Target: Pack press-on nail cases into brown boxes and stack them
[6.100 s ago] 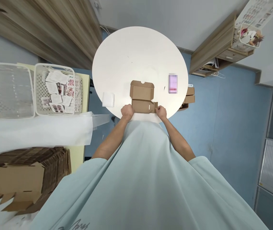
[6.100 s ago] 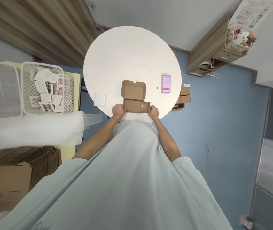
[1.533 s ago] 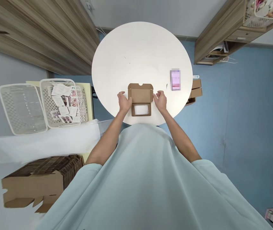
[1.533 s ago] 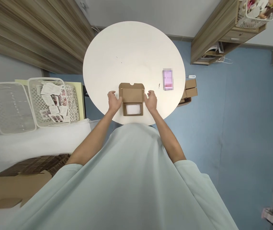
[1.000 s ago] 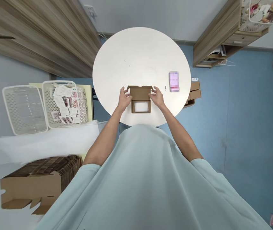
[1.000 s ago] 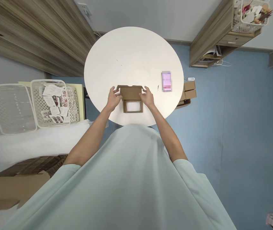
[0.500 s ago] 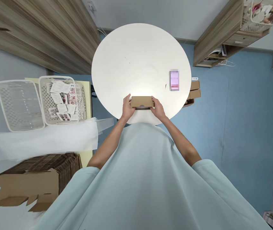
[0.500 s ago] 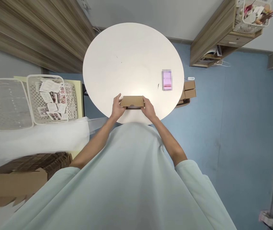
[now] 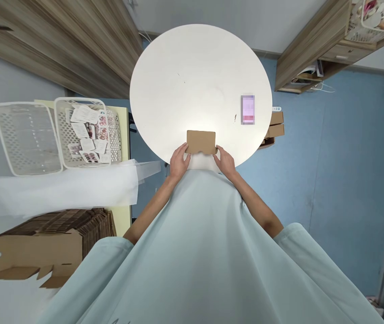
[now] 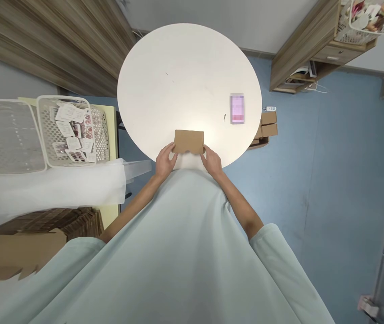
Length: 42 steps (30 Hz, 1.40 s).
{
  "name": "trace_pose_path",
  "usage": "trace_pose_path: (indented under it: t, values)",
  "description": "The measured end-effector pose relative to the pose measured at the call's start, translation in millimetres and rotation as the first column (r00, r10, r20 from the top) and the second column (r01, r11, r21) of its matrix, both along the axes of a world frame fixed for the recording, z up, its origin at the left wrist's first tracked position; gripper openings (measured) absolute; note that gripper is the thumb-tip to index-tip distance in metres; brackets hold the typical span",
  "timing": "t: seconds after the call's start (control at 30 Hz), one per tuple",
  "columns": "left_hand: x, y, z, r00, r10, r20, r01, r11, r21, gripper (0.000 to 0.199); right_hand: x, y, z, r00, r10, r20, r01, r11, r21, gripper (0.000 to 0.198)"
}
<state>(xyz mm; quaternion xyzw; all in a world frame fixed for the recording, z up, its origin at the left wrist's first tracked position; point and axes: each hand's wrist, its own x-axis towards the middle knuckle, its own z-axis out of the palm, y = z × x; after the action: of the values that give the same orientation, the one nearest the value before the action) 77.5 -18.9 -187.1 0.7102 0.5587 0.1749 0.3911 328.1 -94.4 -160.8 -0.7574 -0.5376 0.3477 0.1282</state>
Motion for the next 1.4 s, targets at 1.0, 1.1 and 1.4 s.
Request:
trace_pose_path:
  t: [1.0, 1.1, 1.4]
  values:
    - [13, -17, -22.5, 0.948, 0.299, -0.11, -0.318, 0.858, -0.404, 0.056, -15, -15, -35, 0.977, -0.161, -0.143, 0.134, 0.974, -0.18, 0.038]
    - [16, -17, -29.8, 0.944, 0.315, -0.103, -0.329, 0.858, -0.393, 0.056, -15, -17, -39, 0.977, -0.164, -0.132, 0.143, 0.977, -0.16, 0.04]
    - [17, -13, -37.4, 0.948, 0.292, -0.125, -0.318, 0.867, -0.384, 0.059, -8, -11, -51, 0.973, -0.192, -0.13, 0.18, 0.979, -0.095, 0.061]
